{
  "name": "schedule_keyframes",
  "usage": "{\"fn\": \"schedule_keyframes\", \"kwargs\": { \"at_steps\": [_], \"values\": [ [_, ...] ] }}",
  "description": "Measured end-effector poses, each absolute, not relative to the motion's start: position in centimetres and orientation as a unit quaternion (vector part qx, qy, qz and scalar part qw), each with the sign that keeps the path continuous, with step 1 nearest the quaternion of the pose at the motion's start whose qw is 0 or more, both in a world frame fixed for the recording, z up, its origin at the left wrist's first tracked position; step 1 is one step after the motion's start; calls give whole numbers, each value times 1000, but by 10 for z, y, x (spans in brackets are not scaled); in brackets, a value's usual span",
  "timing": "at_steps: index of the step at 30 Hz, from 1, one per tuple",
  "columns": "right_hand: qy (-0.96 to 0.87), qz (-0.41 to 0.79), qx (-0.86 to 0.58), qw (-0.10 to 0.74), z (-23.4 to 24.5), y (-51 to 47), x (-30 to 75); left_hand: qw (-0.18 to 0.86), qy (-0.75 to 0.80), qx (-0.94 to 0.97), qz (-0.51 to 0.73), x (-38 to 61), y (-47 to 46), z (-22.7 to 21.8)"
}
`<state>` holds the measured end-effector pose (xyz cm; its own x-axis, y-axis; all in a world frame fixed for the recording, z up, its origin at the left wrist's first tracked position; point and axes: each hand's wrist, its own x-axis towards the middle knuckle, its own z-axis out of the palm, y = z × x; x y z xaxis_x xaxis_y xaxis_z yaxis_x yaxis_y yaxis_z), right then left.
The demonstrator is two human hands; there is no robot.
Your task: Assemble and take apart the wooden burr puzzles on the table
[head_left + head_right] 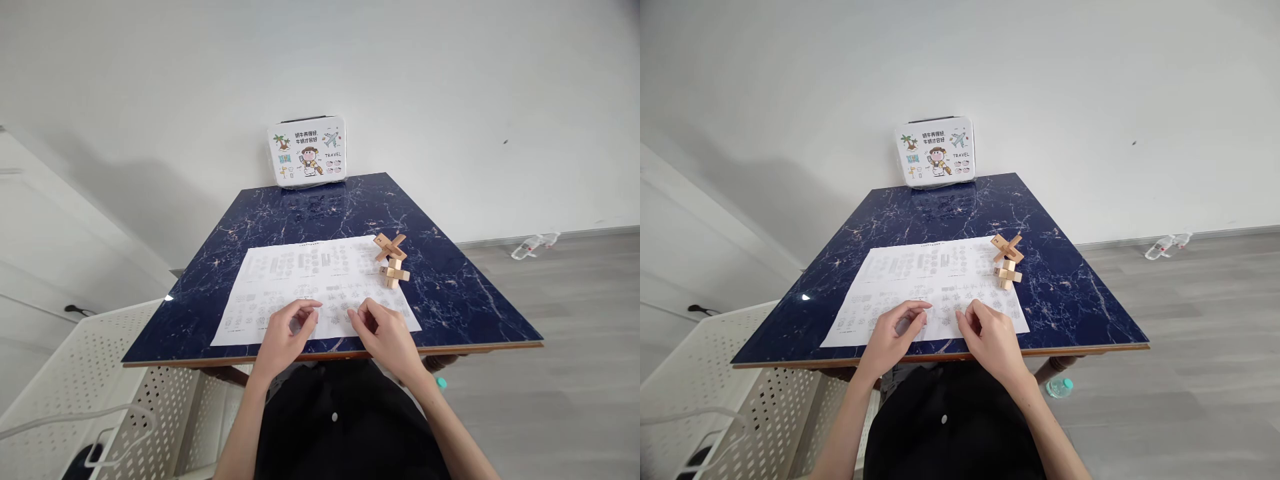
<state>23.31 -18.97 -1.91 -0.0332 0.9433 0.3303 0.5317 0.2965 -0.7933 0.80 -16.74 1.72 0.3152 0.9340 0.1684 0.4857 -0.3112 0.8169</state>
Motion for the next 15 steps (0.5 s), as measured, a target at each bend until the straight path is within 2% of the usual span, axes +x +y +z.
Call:
{"fn": "schedule_keyframes", "kwargs": {
  "at_steps": [15],
  "values": [
    [-686,214,-537,442,-25,-189,233,354,490,726,326,8,-168,16]
  ]
}}
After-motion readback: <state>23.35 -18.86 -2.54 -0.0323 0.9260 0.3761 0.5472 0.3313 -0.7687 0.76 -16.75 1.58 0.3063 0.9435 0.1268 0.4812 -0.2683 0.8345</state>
